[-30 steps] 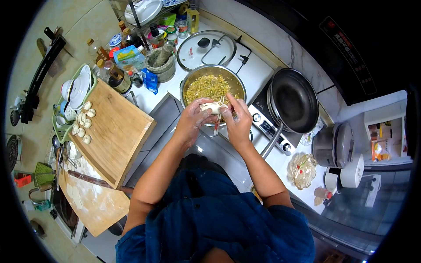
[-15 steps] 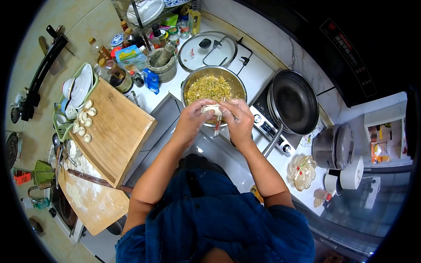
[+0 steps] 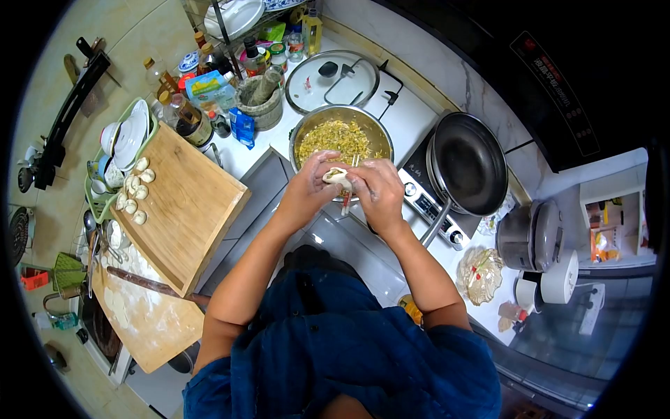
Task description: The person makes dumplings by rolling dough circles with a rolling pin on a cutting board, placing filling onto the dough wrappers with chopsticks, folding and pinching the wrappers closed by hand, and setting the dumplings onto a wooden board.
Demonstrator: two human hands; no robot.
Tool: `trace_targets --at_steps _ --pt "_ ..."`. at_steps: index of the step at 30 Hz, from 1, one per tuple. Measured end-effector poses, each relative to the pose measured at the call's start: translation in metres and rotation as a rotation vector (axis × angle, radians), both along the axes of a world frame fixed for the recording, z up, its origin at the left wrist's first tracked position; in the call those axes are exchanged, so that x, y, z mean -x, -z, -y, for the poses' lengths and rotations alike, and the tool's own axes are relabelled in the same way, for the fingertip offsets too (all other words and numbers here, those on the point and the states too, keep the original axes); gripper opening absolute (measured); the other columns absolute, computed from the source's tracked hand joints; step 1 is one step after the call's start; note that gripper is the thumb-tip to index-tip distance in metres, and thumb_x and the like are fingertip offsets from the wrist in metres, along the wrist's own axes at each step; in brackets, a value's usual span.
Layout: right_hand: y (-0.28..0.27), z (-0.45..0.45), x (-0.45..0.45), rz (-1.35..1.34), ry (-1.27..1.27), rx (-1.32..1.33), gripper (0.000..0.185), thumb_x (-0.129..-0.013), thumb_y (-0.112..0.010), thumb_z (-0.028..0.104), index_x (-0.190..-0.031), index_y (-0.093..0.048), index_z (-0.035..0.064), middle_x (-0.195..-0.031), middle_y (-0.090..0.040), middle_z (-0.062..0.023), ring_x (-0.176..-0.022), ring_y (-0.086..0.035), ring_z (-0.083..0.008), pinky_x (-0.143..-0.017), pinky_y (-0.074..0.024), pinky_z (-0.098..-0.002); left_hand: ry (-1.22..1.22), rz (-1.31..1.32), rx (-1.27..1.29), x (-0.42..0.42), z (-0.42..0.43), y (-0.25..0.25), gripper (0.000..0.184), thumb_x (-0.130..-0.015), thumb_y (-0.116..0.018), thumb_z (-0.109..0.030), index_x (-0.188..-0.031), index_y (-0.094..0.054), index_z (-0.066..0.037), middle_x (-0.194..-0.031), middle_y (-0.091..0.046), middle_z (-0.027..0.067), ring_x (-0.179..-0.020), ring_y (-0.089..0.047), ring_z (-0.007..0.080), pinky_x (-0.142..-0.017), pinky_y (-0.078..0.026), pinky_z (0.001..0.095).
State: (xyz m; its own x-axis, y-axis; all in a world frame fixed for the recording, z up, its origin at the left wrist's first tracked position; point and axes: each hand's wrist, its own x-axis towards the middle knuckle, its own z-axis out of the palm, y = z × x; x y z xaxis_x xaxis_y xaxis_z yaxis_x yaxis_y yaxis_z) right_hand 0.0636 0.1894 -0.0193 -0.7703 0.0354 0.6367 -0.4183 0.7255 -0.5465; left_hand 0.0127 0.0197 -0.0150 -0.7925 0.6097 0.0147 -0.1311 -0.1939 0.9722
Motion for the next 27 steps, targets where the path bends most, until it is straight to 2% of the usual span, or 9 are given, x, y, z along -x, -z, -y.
trace_targets --at_steps 5,7,10,11,14,17,22,27 --pt "-0.009 0.009 0.001 -0.039 0.048 0.038 0.017 -0.074 -0.072 0.005 -0.091 -0.07 0.0025 -0.086 -0.062 -0.0144 -0.08 -0.059 -0.0305 -0.072 -0.0483 -0.0384 -0.005 -0.076 0.003 0.0 0.002 0.0 0.058 -0.084 -0.056 0.003 -0.137 -0.034 -0.001 -0.122 -0.056 0.0116 -0.106 -0.055 0.0139 -0.09 -0.045 0.0268" --pt "-0.011 0.009 0.001 -0.017 0.011 0.013 0.015 -0.076 -0.07 0.003 -0.091 -0.069 0.0003 -0.084 -0.062 -0.0143 -0.078 -0.059 -0.0297 -0.072 -0.0482 -0.0365 -0.021 -0.164 0.115 0.003 0.003 0.002 0.056 -0.084 -0.058 0.002 -0.136 -0.035 -0.002 -0.12 -0.058 0.0121 -0.105 -0.056 0.0148 -0.089 -0.046 0.0275" --pt "-0.008 0.006 0.0 -0.029 -0.01 -0.04 0.02 -0.076 -0.07 0.003 -0.096 -0.069 0.0002 -0.087 -0.062 -0.0143 -0.078 -0.06 -0.0282 -0.073 -0.0484 -0.0359 -0.033 -0.2 0.153 0.003 0.004 0.001 0.053 -0.085 -0.059 -0.001 -0.134 -0.038 -0.001 -0.117 -0.06 0.0114 -0.104 -0.057 0.015 -0.09 -0.046 0.0279" --pt "-0.008 0.007 -0.001 -0.02 0.003 0.028 0.02 -0.076 -0.071 0.004 -0.096 -0.07 0.001 -0.087 -0.062 -0.0143 -0.079 -0.06 -0.0289 -0.073 -0.0482 -0.0364 -0.035 -0.196 0.143 0.002 0.004 0.0 0.052 -0.086 -0.06 -0.002 -0.133 -0.039 -0.001 -0.116 -0.06 0.0109 -0.104 -0.057 0.0149 -0.09 -0.046 0.028" --pt "-0.011 0.012 -0.003 0.021 0.022 0.184 0.02 -0.076 -0.07 0.005 -0.096 -0.07 0.0023 -0.087 -0.062 -0.0143 -0.081 -0.06 -0.03 -0.073 -0.0477 -0.0371 -0.051 0.002 -0.043 -0.003 -0.002 0.005 0.043 -0.088 -0.061 -0.005 -0.128 -0.046 0.002 -0.112 -0.062 0.0096 -0.102 -0.058 0.0145 -0.09 -0.045 0.0283" --pt "-0.018 0.013 -0.002 0.082 0.006 0.208 0.018 -0.078 -0.069 0.006 -0.095 -0.07 0.0016 -0.087 -0.062 -0.014 -0.082 -0.059 -0.0296 -0.073 -0.0473 -0.0364 0.015 0.08 -0.048 -0.001 -0.001 0.009 0.035 -0.09 -0.061 -0.007 -0.122 -0.052 0.003 -0.113 -0.061 0.0091 -0.103 -0.058 0.0146 -0.092 -0.045 0.0288" --pt "-0.019 0.012 -0.001 0.093 0.002 0.155 0.018 -0.078 -0.069 0.006 -0.095 -0.07 0.001 -0.085 -0.061 -0.014 -0.085 -0.059 -0.0286 -0.075 -0.0466 -0.0363 0.007 0.102 -0.042 -0.003 0.0 0.008 0.033 -0.09 -0.061 -0.01 -0.12 -0.055 0.003 -0.112 -0.061 0.0078 -0.105 -0.056 0.0136 -0.092 -0.043 0.0278" --pt "-0.026 0.019 0.001 0.154 0.012 0.29 0.014 -0.08 -0.066 0.007 -0.093 -0.071 0.0005 -0.086 -0.061 -0.0146 -0.085 -0.058 -0.0294 -0.077 -0.0465 -0.0367 -0.032 0.127 -0.081 -0.005 -0.002 0.008 0.034 -0.09 -0.062 -0.011 -0.12 -0.056 0.003 -0.114 -0.06 0.0068 -0.106 -0.055 0.0131 -0.093 -0.042 0.0272"
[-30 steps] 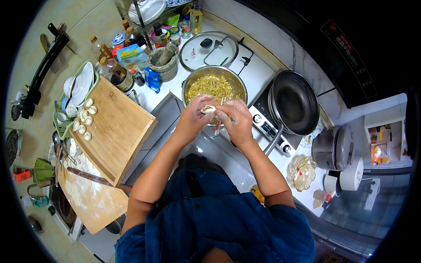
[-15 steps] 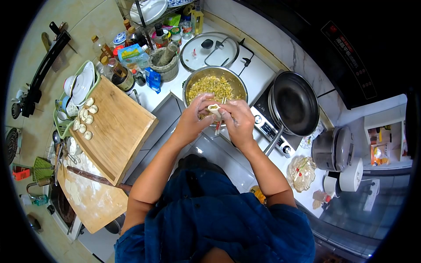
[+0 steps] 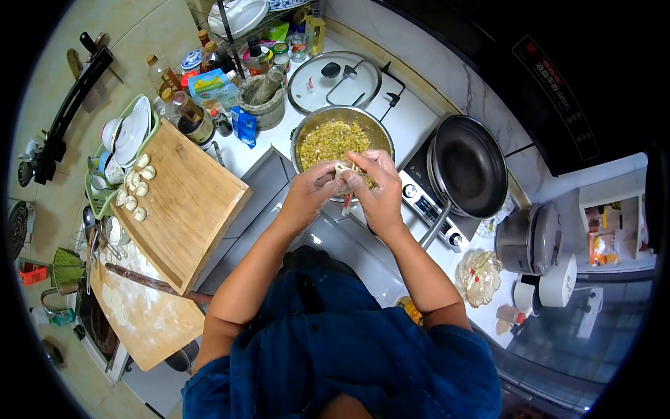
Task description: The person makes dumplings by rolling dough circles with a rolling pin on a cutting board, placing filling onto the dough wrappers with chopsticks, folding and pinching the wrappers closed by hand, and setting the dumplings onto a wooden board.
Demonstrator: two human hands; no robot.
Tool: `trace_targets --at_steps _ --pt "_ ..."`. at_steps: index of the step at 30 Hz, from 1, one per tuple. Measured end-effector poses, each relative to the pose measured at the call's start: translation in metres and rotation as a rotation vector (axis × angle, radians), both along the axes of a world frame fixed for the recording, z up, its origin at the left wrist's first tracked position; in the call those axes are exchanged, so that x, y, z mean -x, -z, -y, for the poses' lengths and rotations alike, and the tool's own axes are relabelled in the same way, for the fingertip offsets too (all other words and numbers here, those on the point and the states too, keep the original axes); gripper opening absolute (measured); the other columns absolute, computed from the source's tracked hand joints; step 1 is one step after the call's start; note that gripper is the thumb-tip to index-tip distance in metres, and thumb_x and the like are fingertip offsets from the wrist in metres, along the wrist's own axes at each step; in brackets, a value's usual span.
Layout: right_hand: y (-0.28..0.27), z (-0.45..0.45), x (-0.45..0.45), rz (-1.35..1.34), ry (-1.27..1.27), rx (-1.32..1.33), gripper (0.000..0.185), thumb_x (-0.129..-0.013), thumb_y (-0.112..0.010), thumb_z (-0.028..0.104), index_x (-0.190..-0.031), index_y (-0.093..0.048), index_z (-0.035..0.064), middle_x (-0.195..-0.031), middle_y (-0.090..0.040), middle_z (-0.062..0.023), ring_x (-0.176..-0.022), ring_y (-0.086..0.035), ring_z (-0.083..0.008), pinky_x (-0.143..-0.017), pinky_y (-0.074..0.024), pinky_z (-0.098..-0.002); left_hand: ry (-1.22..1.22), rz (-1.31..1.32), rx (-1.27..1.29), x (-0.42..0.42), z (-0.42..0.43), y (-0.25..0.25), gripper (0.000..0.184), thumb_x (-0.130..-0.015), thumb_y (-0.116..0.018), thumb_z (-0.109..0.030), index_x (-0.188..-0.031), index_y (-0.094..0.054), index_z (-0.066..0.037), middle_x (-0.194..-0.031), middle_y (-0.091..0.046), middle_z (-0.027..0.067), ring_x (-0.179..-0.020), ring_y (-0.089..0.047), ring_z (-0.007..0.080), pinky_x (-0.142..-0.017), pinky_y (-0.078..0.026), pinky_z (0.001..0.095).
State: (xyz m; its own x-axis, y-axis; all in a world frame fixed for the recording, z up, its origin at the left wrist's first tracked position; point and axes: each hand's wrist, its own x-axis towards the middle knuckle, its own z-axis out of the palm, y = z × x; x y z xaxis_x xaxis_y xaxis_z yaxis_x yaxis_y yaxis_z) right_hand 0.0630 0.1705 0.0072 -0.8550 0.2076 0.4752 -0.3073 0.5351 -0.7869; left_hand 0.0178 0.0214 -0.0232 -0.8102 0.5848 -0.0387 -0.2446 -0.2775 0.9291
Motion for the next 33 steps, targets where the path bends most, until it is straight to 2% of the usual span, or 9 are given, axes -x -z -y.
trace_targets --at_steps 7,11,17,20,22,26,27,31,33 --pt "0.009 -0.005 0.005 -0.025 -0.031 -0.039 0.017 -0.082 -0.064 0.009 -0.095 -0.069 -0.0001 -0.086 -0.06 -0.0148 -0.084 -0.059 -0.0291 -0.077 -0.0468 -0.0364 0.043 -0.007 0.045 0.0 -0.002 0.0 0.036 -0.088 -0.063 -0.01 -0.121 -0.056 0.003 -0.111 -0.061 0.0056 -0.104 -0.056 0.0129 -0.091 -0.043 0.027" --pt "-0.004 0.001 0.004 0.11 -0.055 0.098 0.014 -0.083 -0.063 0.009 -0.093 -0.068 -0.0008 -0.084 -0.059 -0.0148 -0.083 -0.058 -0.0286 -0.077 -0.0463 -0.0356 0.027 -0.069 0.123 0.0 0.001 -0.008 0.029 -0.089 -0.061 -0.01 -0.115 -0.059 0.003 -0.103 -0.064 0.0074 -0.095 -0.06 0.0133 -0.086 -0.047 0.0268" --pt "0.012 -0.006 0.012 0.032 -0.106 -0.158 0.015 -0.085 -0.061 0.009 -0.095 -0.068 0.0 -0.089 -0.06 -0.0141 -0.084 -0.058 -0.0265 -0.078 -0.0459 -0.0343 -0.066 -0.486 0.53 -0.001 0.001 -0.005 0.024 -0.085 -0.064 -0.014 -0.103 -0.064 0.001 -0.09 -0.067 0.0081 -0.086 -0.06 0.0134 -0.077 -0.047 0.0287" --pt "0.011 -0.002 0.009 -0.015 -0.083 -0.2 0.017 -0.085 -0.061 0.008 -0.097 -0.068 0.0001 -0.091 -0.06 -0.0153 -0.085 -0.058 -0.0279 -0.08 -0.0463 -0.0357 -0.106 -0.457 0.542 -0.003 0.0 -0.001 0.02 -0.086 -0.064 -0.013 -0.099 -0.063 0.002 -0.084 -0.066 0.0056 -0.081 -0.058 0.0126 -0.072 -0.047 0.0277" --pt "0.005 0.003 0.008 -0.095 -0.039 -0.204 0.018 -0.084 -0.061 0.008 -0.098 -0.067 -0.0015 -0.091 -0.06 -0.0159 -0.085 -0.058 -0.0292 -0.081 -0.0466 -0.0372 -0.168 -0.218 0.4 -0.006 -0.001 0.002 0.021 -0.086 -0.064 -0.013 -0.1 -0.062 0.002 -0.086 -0.065 0.0055 -0.082 -0.059 0.0127 -0.071 -0.048 0.0269" --pt "0.006 0.014 -0.005 0.153 0.01 0.26 0.017 -0.087 -0.061 0.006 -0.101 -0.065 -0.0026 -0.09 -0.059 -0.0119 -0.085 -0.058 -0.0182 -0.075 -0.0475 -0.0284 -0.345 0.155 0.137 -0.009 0.0 -0.008 0.029 -0.086 -0.064 -0.009 -0.112 -0.055 0.0 -0.099 -0.061 0.0088 -0.09 -0.061 0.016 -0.075 -0.052 0.027" --pt "0.012 0.015 -0.008 0.189 0.02 0.288 0.016 -0.088 -0.061 0.006 -0.101 -0.065 -0.003 -0.09 -0.059 -0.0106 -0.085 -0.058 -0.0157 -0.073 -0.0473 -0.0265 -0.352 0.182 0.049 -0.01 0.002 -0.004 0.029 -0.088 -0.063 -0.01 -0.114 -0.053 -0.001 -0.108 -0.06 0.0115 -0.093 -0.062 0.0181 -0.076 -0.055 0.0289" --pt "0.029 0.012 -0.012 0.358 -0.009 0.466 0.013 -0.088 -0.062 0.005 -0.097 -0.064 -0.0042 -0.087 -0.058 -0.0082 -0.08 -0.057 -0.0123 -0.069 -0.0469 -0.0242 -0.363 0.215 -0.04 -0.019 0.006 -0.005 0.03 -0.09 -0.061 -0.011 -0.116 -0.053 0.001 -0.11 -0.059 0.0121 -0.093 -0.063 0.0185 -0.075 -0.056 0.0295" --pt "0.033 0.011 -0.013 0.309 -0.045 0.419 0.013 -0.089 -0.061 0.004 -0.099 -0.062 -0.0048 -0.086 -0.058 -0.0066 -0.072 -0.055 -0.0098 -0.06 -0.0457 -0.0226 -0.369 0.244 -0.054 -0.025 0.008 -0.009 0.031 -0.09 -0.061 -0.013 -0.117 -0.054 0.001 -0.108 -0.06 0.0118 -0.093 -0.063 0.0183 -0.073 -0.056 0.0295"
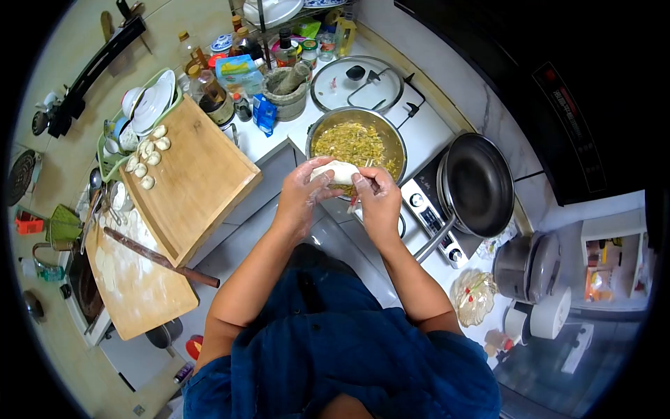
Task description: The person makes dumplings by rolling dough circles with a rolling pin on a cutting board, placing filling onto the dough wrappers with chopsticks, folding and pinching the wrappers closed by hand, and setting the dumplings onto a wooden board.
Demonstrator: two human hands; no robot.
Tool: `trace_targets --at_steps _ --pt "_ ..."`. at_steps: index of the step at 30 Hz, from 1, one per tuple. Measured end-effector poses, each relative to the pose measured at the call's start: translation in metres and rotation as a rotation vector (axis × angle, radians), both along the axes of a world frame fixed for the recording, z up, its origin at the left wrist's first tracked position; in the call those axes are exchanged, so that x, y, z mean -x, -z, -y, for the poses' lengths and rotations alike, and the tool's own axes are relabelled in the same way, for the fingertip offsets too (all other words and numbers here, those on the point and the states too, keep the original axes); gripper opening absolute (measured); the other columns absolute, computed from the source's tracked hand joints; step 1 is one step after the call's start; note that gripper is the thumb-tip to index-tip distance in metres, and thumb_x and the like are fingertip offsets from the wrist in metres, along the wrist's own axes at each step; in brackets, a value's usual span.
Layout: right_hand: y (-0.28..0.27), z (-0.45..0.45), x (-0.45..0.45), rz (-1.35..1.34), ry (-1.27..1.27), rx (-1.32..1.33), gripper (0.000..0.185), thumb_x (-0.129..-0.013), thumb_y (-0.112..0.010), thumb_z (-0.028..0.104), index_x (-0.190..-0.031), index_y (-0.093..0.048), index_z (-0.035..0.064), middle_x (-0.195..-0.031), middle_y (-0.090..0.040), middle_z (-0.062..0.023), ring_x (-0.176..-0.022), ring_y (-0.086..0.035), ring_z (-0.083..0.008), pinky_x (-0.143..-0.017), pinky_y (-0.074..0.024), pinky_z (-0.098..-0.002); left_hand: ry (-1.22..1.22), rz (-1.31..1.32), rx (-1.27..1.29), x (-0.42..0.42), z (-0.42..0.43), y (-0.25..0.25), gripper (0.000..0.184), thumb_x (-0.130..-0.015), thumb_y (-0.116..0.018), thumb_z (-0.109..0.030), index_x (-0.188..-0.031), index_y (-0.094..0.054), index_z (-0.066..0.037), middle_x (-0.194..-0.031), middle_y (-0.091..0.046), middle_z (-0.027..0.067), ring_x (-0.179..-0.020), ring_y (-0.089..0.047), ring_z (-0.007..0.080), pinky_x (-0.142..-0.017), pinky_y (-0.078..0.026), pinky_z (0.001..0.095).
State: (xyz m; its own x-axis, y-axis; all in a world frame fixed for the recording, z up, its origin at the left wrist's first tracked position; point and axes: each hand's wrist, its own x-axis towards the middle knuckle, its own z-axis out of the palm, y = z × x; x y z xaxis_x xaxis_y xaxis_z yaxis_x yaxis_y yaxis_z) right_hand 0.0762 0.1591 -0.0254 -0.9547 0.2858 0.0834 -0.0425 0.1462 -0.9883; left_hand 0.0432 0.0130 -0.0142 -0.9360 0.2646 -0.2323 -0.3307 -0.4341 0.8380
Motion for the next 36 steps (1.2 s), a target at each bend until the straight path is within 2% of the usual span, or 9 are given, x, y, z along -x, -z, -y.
trace_targets --at_steps 6,9,12,15,18,24,26,32,36 --pt "-0.017 0.007 -0.005 -0.24 -0.217 -0.266 0.009 -0.085 -0.063 0.002 -0.093 -0.066 -0.0018 -0.082 -0.059 -0.0076 -0.074 -0.057 -0.0139 -0.063 -0.0463 -0.0271 -0.086 0.043 0.131 -0.019 0.016 -0.003 0.02 -0.091 -0.06 -0.012 -0.106 -0.062 0.001 -0.099 -0.065 0.008 -0.088 -0.063 0.0149 -0.064 -0.054 0.025" --pt "-0.029 0.018 -0.007 -0.32 -0.368 -0.354 0.012 -0.082 -0.064 0.001 -0.093 -0.068 0.001 -0.084 -0.061 -0.0089 -0.077 -0.057 -0.0176 -0.069 -0.0461 -0.0292 -0.093 -0.179 0.556 -0.03 0.033 0.001 0.019 -0.088 -0.061 -0.012 -0.101 -0.064 0.0 -0.097 -0.066 0.0117 -0.086 -0.065 0.0204 -0.068 -0.053 0.0323" --pt "-0.025 0.035 -0.005 -0.342 -0.395 -0.345 0.014 -0.081 -0.065 0.001 -0.095 -0.068 0.0016 -0.085 -0.06 -0.0089 -0.077 -0.058 -0.0188 -0.07 -0.0465 -0.0291 -0.224 -0.735 0.952 -0.043 0.049 -0.003 0.016 -0.085 -0.06 -0.009 -0.098 -0.064 0.0 -0.093 -0.065 0.0171 -0.083 -0.065 0.0306 -0.072 -0.051 0.0366" --pt "-0.033 0.057 -0.008 -0.187 -0.373 -0.282 0.018 -0.08 -0.065 0.0 -0.097 -0.067 0.0021 -0.084 -0.059 -0.0094 -0.077 -0.059 -0.0213 -0.07 -0.0477 -0.0312 -0.225 -0.733 0.87 -0.055 0.066 -0.009 0.021 -0.083 -0.061 -0.009 -0.102 -0.061 0.0 -0.093 -0.064 0.0196 -0.085 -0.062 0.0385 -0.076 -0.05 0.0401" --pt "-0.026 0.078 -0.006 -0.3 -0.484 -0.313 0.014 -0.081 -0.063 0.001 -0.095 -0.066 0.001 -0.084 -0.059 -0.0098 -0.076 -0.059 -0.0222 -0.068 -0.0475 -0.0318 -0.236 -0.641 0.902 -0.07 0.088 -0.009 0.026 -0.084 -0.062 -0.006 -0.108 -0.055 0.002 -0.098 -0.064 0.0168 -0.088 -0.064 0.0271 -0.078 -0.05 0.0341" --pt "-0.027 0.14 -0.029 -0.383 -0.488 -0.376 0.007 -0.083 -0.062 0.002 -0.089 -0.065 -0.0003 -0.081 -0.061 -0.0127 -0.072 -0.059 -0.0267 -0.065 -0.047 -0.0342 -0.257 -0.24 0.4 -0.098 0.151 0.002 0.028 -0.085 -0.064 -0.007 -0.109 -0.052 0.001 -0.099 -0.061 0.0084 -0.087 -0.058 0.0119 -0.074 -0.049 0.0283" --pt "-0.029 0.168 -0.04 -0.396 -0.501 -0.34 0.008 -0.084 -0.063 0.004 -0.089 -0.066 -0.0015 -0.08 -0.06 -0.0109 -0.071 -0.058 -0.0208 -0.066 -0.0458 -0.0294 -0.276 -0.213 0.342 -0.112 0.178 0.004 0.028 -0.085 -0.064 -0.007 -0.11 -0.053 0.0 -0.1 -0.06 0.0075 -0.086 -0.057 0.0113 -0.072 -0.049 0.0265" --pt "-0.024 0.257 -0.079 -0.318 -0.61 -0.364 0.007 -0.081 -0.064 0.003 -0.087 -0.066 0.0005 -0.076 -0.06 -0.0119 -0.07 -0.058 -0.0251 -0.062 -0.0454 -0.0334 -0.387 -0.062 0.122 -0.167 0.267 0.007 0.029 -0.088 -0.065 -0.014 -0.112 -0.054 0.0 -0.099 -0.061 0.0072 -0.084 -0.059 0.0123 -0.073 -0.05 0.0242" --pt "-0.021 0.316 -0.106 -0.552 -0.738 -0.487 0.01 -0.076 -0.068 0.003 -0.085 -0.065 0.003 -0.079 -0.061 -0.0122 -0.073 -0.059 -0.0299 -0.064 -0.0476 -0.0366 -0.479 0.051 0.13 -0.21 0.328 0.01 0.023 -0.091 -0.062 -0.014 -0.106 -0.058 0.002 -0.097 -0.065 0.0088 -0.081 -0.063 0.0137 -0.072 -0.052 0.0254"
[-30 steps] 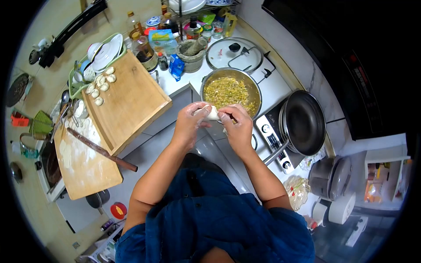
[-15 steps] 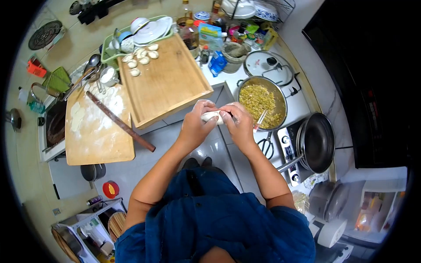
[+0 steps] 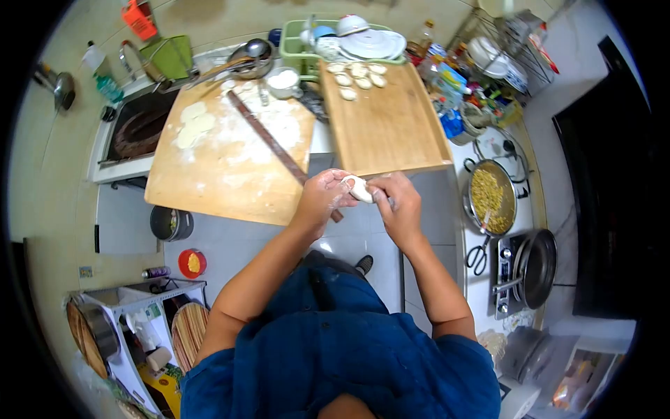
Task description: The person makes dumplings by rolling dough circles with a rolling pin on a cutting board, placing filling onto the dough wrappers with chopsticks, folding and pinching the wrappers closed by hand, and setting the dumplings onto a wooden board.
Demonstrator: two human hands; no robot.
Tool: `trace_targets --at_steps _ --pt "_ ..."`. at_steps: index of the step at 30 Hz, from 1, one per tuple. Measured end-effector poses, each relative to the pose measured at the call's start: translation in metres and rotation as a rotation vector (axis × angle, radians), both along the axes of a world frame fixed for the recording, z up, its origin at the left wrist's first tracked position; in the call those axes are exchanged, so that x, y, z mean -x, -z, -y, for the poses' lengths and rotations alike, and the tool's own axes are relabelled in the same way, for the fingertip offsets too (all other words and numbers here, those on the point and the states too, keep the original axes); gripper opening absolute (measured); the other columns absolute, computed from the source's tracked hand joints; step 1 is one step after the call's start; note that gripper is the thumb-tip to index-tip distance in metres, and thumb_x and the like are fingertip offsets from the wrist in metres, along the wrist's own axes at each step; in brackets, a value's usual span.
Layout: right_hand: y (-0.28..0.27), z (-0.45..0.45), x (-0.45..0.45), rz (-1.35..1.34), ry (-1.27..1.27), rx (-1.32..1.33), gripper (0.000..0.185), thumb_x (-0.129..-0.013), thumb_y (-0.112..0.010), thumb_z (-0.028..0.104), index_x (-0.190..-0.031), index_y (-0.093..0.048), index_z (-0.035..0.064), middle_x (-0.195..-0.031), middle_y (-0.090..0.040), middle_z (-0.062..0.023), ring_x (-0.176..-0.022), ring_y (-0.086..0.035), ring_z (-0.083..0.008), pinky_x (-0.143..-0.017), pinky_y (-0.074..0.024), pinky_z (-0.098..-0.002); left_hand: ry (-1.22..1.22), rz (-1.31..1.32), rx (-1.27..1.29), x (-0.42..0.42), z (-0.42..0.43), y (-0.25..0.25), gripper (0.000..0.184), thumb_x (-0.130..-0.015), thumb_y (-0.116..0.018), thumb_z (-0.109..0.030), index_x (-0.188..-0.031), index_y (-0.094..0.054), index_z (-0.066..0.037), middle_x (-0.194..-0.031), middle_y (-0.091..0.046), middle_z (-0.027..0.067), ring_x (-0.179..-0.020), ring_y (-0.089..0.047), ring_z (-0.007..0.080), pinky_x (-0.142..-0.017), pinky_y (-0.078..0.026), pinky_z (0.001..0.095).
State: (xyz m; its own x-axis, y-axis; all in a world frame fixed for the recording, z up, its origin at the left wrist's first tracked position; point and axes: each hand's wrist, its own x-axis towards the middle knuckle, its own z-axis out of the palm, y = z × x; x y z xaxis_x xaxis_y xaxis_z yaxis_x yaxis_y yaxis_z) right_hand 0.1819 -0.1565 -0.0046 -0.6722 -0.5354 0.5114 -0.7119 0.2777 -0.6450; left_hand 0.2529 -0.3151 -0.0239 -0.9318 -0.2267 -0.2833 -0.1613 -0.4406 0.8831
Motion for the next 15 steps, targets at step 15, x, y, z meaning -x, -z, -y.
trace_targets --at_steps 15 --pt "0.009 0.166 -0.029 0.064 -0.233 -0.024 0.014 -0.079 -0.066 -0.001 -0.093 -0.066 0.0007 -0.08 -0.06 -0.0134 -0.074 -0.058 -0.0263 -0.066 -0.0468 -0.0339 -0.293 -0.22 1.075 -0.058 0.123 0.003 0.017 -0.084 -0.056 -0.002 -0.1 -0.06 0.001 -0.092 -0.066 0.0211 -0.085 -0.065 0.0377 -0.075 -0.052 0.0416"
